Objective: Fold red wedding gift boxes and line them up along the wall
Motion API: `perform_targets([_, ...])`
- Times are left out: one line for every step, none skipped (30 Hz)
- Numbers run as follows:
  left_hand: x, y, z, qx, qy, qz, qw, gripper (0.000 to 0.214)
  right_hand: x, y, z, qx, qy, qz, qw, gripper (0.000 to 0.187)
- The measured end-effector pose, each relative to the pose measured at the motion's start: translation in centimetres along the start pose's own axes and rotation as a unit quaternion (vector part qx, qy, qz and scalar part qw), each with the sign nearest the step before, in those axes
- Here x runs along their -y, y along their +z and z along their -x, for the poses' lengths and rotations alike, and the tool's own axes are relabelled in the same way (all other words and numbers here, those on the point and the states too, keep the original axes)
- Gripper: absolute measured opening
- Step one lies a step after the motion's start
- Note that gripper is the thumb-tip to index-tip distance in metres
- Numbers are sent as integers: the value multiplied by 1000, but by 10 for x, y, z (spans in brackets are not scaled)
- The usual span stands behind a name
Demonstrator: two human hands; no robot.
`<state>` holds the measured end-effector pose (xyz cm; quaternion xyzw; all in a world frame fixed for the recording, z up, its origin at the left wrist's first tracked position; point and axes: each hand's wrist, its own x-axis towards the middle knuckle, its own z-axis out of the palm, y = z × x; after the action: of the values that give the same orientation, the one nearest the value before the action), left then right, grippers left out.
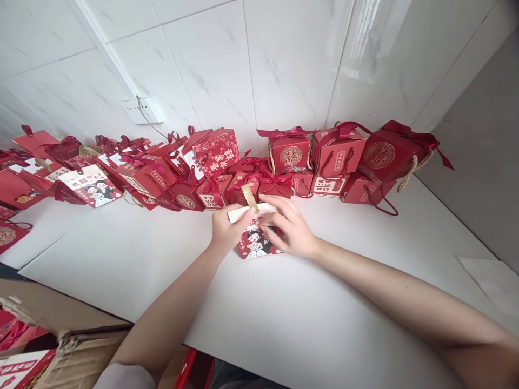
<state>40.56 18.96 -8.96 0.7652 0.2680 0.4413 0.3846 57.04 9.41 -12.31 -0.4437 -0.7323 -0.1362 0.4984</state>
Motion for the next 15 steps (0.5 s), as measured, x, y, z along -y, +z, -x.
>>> perform_targets([1,-1,0,6,7,0,1000,35,1,0,0,-8,8,-8,1000,15])
perform_targets([2,-1,-1,12,16,2,1000,32,2,0,-1,-20,21,-22,999,20])
perform_targets([2,-2,0,22,25,4,999,28,4,0,-2,-35,39,-40,998,25])
perform_targets([3,-2,0,34,34,6,999,25,5,-1,-3,-48,60,-60,995,29])
perform_targets([3,-3,0,46,42,8,998,23,7,-2,-5,-58,85,-79,992,31])
perform_targets([2,-3,0,55,47,7,997,22,8,-3,-6,-62,110,-94,987,29])
perform_targets([1,-4,1,60,50,4,997,21,9,-4,-8,-61,134,-105,984,23])
perform_targets([-1,-4,1,61,51,-4,997,20,10,-5,-9,-56,154,-111,980,17])
perform_targets([-2,-4,1,57,52,-14,997,20,10,-6,-11,-49,171,-115,977,12])
perform_targets([-4,-5,1,54,55,-25,997,19,11,-7,-12,-44,184,-116,975,11])
perform_targets([-5,-5,1,53,60,-35,996,20,11,-8,-14,-42,195,-116,973,14])
perform_targets([-7,-5,1,53,67,-41,995,20,11,-9,-15,-42,202,-116,972,18])
perform_targets([-8,-5,1,55,74,-46,995,20,11,-10,-17,-42,206,-117,971,22])
perform_targets([-8,-5,2,57,82,-50,994,21,11,-11,-18,-42,207,-116,971,25])
perform_targets([-9,-4,2,57,91,-56,993,21,11,-12,-20,-40,203,-114,972,27])
